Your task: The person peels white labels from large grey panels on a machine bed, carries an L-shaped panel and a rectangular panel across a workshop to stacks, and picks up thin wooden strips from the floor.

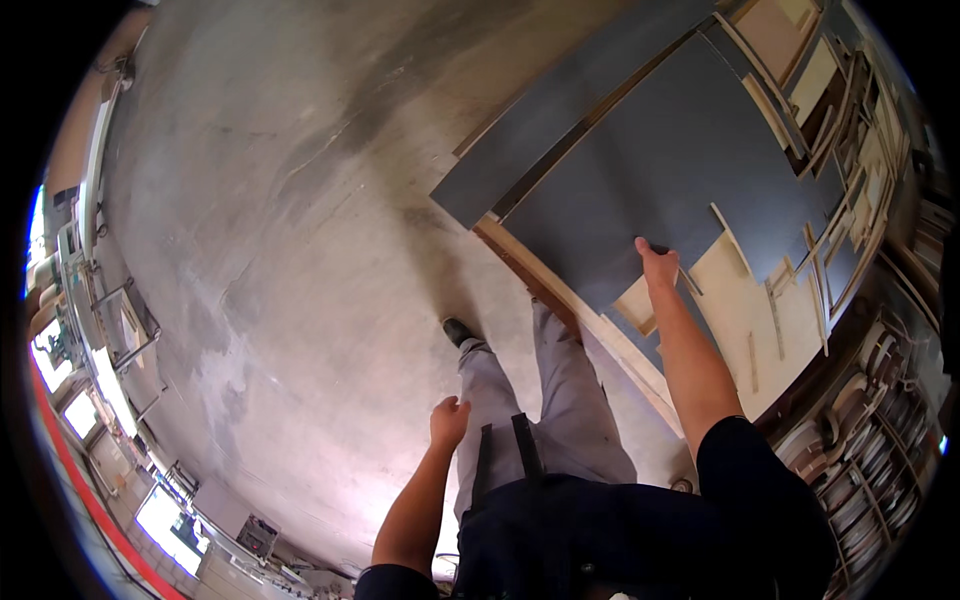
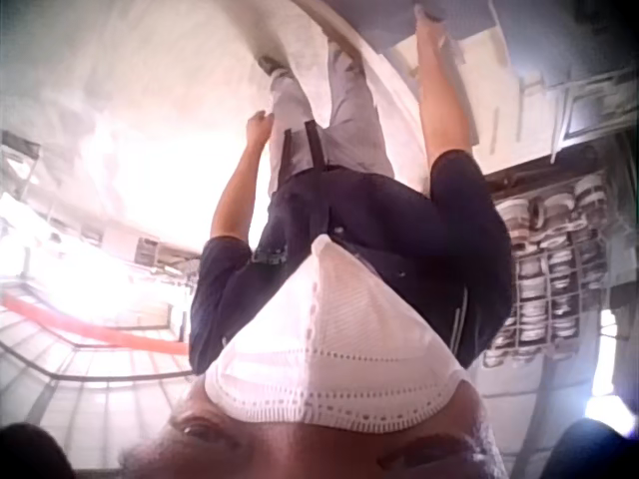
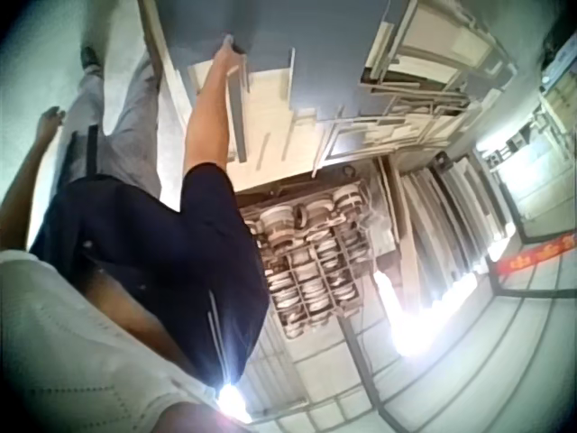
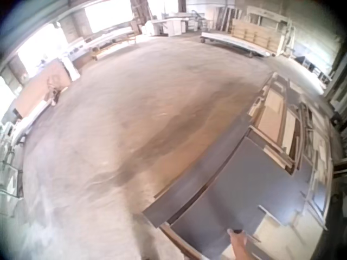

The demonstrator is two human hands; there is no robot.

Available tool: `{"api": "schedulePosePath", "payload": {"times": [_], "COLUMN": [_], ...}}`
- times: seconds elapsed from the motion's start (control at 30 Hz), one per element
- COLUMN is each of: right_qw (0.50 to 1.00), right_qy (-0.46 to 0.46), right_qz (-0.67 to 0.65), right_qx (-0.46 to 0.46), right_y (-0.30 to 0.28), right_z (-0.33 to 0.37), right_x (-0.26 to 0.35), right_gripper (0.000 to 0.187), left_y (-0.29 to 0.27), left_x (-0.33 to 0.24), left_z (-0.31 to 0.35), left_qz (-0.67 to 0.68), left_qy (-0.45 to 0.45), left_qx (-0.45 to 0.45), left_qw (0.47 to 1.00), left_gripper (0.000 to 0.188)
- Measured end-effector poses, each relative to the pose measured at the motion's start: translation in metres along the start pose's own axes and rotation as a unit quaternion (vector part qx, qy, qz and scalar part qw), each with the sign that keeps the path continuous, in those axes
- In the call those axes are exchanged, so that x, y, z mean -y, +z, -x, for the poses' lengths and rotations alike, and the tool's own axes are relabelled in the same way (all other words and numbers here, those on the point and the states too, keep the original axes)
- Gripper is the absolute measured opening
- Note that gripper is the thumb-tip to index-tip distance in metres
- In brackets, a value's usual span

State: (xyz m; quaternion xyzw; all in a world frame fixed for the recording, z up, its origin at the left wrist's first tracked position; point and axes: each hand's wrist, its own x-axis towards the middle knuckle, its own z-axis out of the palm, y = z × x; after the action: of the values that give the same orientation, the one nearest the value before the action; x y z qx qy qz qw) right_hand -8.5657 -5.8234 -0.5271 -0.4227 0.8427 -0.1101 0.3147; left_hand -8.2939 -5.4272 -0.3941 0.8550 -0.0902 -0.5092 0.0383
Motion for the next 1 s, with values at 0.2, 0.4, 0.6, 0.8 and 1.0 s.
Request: {"api": "schedulePosePath", "payload": {"times": [0.2, 0.4, 0.6, 0.8, 1.0], "right_qw": [0.998, 0.993, 0.967, 0.885, 0.874], "right_qy": [-0.028, -0.048, -0.102, -0.288, -0.259], "right_qz": [-0.057, -0.042, 0.221, 0.248, 0.108], "right_qx": [0.028, 0.097, 0.078, 0.268, 0.398], "right_y": [0.006, 0.001, -0.035, -0.042, 0.007], "right_z": [0.013, 0.013, 0.066, 0.154, 0.259], "right_x": [0.001, -0.002, 0.043, 0.014, -0.040], "right_gripper": [0.056, 0.047, 0.071, 0.045, 0.015], "left_y": [0.015, 0.033, 0.016, 0.009, -0.078], "left_x": [0.020, 0.015, 0.012, 0.095, 0.183], "left_z": [0.013, 0.015, 0.026, 0.019, 0.035], "left_qz": [0.111, 0.170, 0.311, 0.229, 0.282], "left_qy": [-0.024, 0.033, 0.039, 0.072, 0.075], "left_qx": [0.013, 0.038, 0.028, -0.011, -0.028], "left_qw": [0.993, 0.984, 0.949, 0.971, 0.956], "left_gripper": [0.050, 0.045, 0.042, 0.047, 0.053]}}
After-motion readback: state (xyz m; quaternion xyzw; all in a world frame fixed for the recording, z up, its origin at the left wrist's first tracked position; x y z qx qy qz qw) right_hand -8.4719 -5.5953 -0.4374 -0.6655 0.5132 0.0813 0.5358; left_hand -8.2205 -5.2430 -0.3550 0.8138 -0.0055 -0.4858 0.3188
